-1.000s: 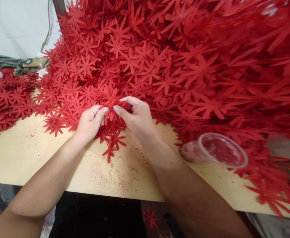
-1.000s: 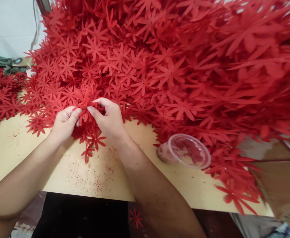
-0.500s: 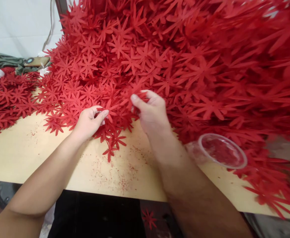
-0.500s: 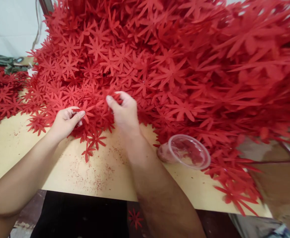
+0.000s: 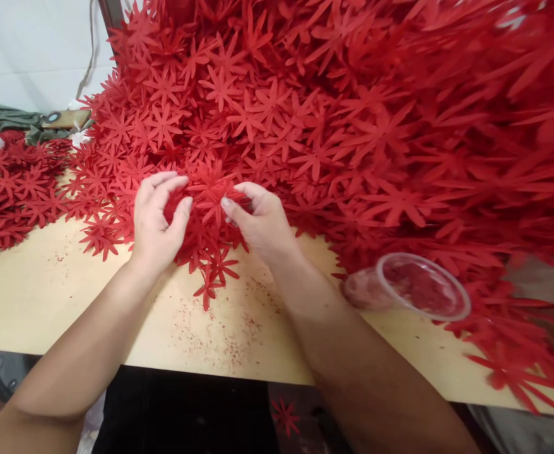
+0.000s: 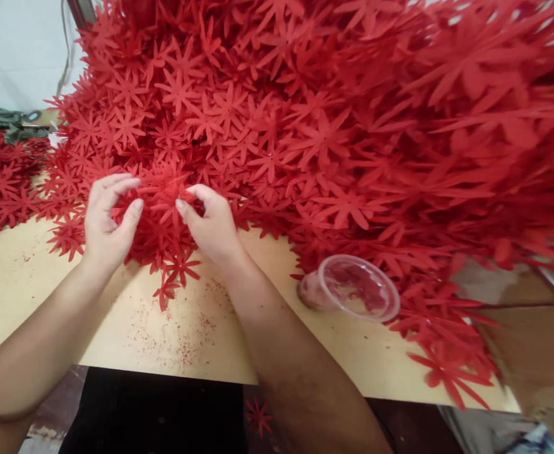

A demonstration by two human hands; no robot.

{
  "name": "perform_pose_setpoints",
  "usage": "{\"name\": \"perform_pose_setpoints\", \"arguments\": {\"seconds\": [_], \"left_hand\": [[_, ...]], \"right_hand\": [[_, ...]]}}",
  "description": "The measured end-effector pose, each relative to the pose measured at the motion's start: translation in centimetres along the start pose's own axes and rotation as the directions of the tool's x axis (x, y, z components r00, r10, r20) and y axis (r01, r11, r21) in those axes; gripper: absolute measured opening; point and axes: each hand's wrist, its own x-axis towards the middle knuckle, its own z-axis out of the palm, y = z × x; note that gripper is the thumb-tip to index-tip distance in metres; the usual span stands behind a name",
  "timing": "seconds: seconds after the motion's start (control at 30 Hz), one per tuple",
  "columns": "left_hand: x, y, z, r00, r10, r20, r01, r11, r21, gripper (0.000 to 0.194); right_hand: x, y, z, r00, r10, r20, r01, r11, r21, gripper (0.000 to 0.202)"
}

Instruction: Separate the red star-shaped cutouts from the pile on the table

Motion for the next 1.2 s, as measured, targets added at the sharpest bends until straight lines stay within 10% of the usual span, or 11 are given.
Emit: {"name": "perform_pose_setpoints", "arguments": {"seconds": [0.3, 0.8, 1.2], "left_hand": [[-0.4, 1.3, 1.0, 0.944, -0.256, 0.208, 0.313, 0.891, -0.327, 0.025], [0.6, -0.3, -0.2, 0.971, -0.212, -0.108, 0.199, 0.973, -0.119, 0.030], [1.0, -0.6, -1.0, 0.946, -0.308, -0.100, 0.294, 0.947, -0.129, 0.044]], "right_hand": [[-1.1, -0.6, 1.0, 0.992, 0.025, 0.125, -0.015, 0.997, -0.076, 0.049], [-0.7, -0.4, 0.6, 0.995, 0.082, 0.057, -0.084, 0.996, 0.026, 0.016], [-0.6, -0.6, 0.3, 1.000, 0.015, -0.007, -0.015, 0.999, -0.042, 0.050]]}}
